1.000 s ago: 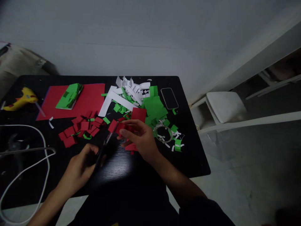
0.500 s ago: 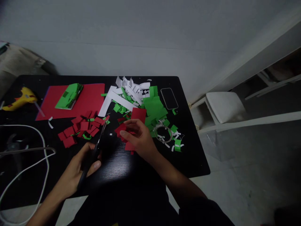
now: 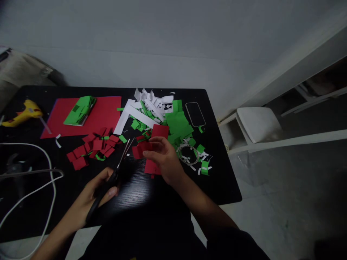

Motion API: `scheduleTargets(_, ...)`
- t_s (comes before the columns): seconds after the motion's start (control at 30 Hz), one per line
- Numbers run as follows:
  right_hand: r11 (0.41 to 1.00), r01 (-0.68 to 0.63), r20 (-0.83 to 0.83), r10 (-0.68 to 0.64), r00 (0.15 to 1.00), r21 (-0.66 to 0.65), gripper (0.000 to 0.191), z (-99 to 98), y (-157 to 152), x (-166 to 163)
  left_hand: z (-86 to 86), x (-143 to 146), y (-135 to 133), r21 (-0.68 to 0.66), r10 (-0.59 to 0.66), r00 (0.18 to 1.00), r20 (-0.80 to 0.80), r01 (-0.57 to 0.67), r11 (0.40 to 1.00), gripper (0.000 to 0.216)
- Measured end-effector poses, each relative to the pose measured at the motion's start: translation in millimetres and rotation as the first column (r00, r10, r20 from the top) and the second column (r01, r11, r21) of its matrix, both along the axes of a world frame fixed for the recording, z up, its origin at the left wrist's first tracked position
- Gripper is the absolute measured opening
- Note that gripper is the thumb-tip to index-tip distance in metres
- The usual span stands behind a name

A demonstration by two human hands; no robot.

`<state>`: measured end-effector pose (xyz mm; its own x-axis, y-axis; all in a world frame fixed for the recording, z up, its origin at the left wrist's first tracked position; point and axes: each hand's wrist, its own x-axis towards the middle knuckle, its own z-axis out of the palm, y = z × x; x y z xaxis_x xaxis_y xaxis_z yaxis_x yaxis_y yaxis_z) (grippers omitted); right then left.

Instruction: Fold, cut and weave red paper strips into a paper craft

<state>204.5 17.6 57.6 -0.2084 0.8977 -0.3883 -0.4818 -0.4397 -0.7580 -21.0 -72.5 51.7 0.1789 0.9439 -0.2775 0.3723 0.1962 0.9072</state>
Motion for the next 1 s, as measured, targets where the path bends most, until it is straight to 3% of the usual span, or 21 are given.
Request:
scheduleTargets(0.23,0.995,-0.092,-0.113,0.088,0.990,-0.027,0.036,2.5,2.6,2.8,-6.1,0.8,-1.9,0.060,0.033,0.989,-0.144,-0.025,0.998,0.033)
scheduleTargets(0.4,0.998,-0.037,-0.177,0.027,0.984,-0.051,0.035,1.7,2.8,1.5,-9.4,-2.3,-4.0,0.084,0.021,0.979,-0.202,-0.004,0.996,0.034)
scheduleTargets(0.63,0.996,0.058,-0.174,-0.069,0.982,-0.064,0.031,2.2,3.0,-1.2,-8.4,1.9,-6.7,0.138,-0.009,0.964,-0.265,0.047,0.989,0.032)
scheduleTargets(1.0,0.999,0.041,-0.122,-0.041,0.992,-0.001,0.033,3.3,-0.9,-5.1,-11.5,4.2,-1.8,0.219,0.057,0.951,-0.303,0.011,0.976,0.026)
